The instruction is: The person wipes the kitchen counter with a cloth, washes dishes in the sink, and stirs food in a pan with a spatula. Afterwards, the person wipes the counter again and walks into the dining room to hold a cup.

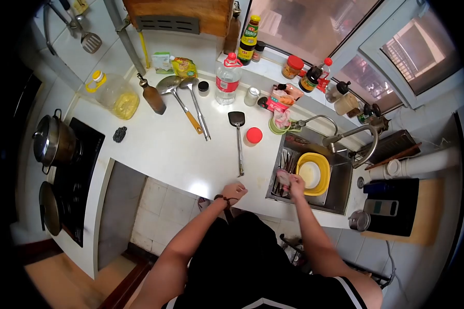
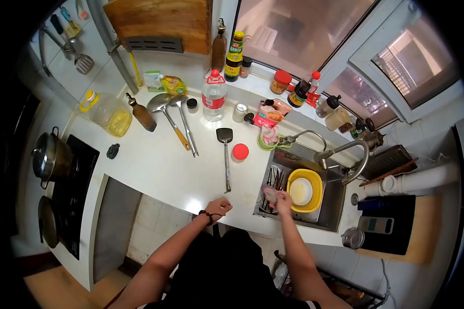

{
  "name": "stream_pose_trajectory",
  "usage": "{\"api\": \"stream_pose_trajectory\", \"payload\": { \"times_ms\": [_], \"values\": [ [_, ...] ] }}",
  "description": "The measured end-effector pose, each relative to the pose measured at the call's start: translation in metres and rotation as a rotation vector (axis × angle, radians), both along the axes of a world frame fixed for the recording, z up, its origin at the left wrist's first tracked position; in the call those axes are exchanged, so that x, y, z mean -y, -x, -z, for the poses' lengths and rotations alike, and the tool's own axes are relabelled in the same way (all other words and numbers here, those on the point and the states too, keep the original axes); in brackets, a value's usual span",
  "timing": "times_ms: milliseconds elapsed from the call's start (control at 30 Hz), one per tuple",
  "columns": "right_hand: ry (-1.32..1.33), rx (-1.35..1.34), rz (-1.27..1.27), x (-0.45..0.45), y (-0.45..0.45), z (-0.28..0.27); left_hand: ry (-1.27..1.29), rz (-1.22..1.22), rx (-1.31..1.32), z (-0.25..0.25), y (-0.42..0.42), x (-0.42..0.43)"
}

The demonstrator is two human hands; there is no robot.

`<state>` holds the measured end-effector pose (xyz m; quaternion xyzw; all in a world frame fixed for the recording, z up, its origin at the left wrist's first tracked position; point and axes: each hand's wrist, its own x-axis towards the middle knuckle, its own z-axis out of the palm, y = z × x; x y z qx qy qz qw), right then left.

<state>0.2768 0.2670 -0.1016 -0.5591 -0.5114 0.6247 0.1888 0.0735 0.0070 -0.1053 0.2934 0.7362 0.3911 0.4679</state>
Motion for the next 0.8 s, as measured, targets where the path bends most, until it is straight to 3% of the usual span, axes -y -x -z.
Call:
{"api": "stream_pose_trajectory", "payload": {
  "times_ms": [33,67,133,167,200,333,367,400,467,533,567,600,667,800],
  "values": [
    [0.021,-0.039,-0.042,0.01,0.019,0.002,0.026,-0.023,0.027,-0.009,0.004,0.006],
    [-0.059,-0.103,-0.091,-0.011,0.02,0.09,0.058,-0.079,0.052,-0.016,0.006,0.015],
    [-0.196,0.195,-0.393,0.001,0.05,0.076,0.111,-0.223,0.032,-0.012,0.007,0.046],
    [-0.424,0.335,-0.621,0.023,0.068,0.008,0.114,-0.294,0.039,-0.013,0.005,0.067],
    [-0.695,0.405,-0.735,0.016,0.066,0.047,0.114,-0.373,0.042,-0.013,0.004,0.089],
    [-0.705,0.449,-0.883,0.02,0.084,0.01,0.124,-0.811,0.132,-0.012,-0.022,0.192],
    [-0.749,0.46,-0.924,0.019,0.088,0.007,0.047,-0.945,0.174,0.012,-0.032,0.222],
    [-0.682,0.43,-0.974,0.021,0.092,0.0,0.064,-1.065,0.228,0.003,-0.039,0.248],
    [-0.244,0.355,-0.95,0.002,0.097,0.044,0.046,-1.266,0.322,-0.002,-0.055,0.295],
    [-0.402,0.452,-1.066,-0.028,0.103,0.089,-0.021,-1.405,0.382,0.024,-0.07,0.349],
    [-0.736,0.475,-1.139,-0.002,0.113,0.031,0.0,-1.455,0.374,0.032,-0.078,0.372],
    [-0.758,0.63,-1.108,0.038,0.126,-0.036,-0.027,-1.479,0.372,0.034,-0.083,0.393],
    [-0.844,0.738,-1.009,0.054,0.138,-0.049,-0.088,-1.604,0.383,0.038,-0.096,0.435],
    [-0.791,0.546,-0.989,0.043,0.144,0.021,-0.088,-1.693,0.422,0.025,-0.108,0.514]
  ]
}}
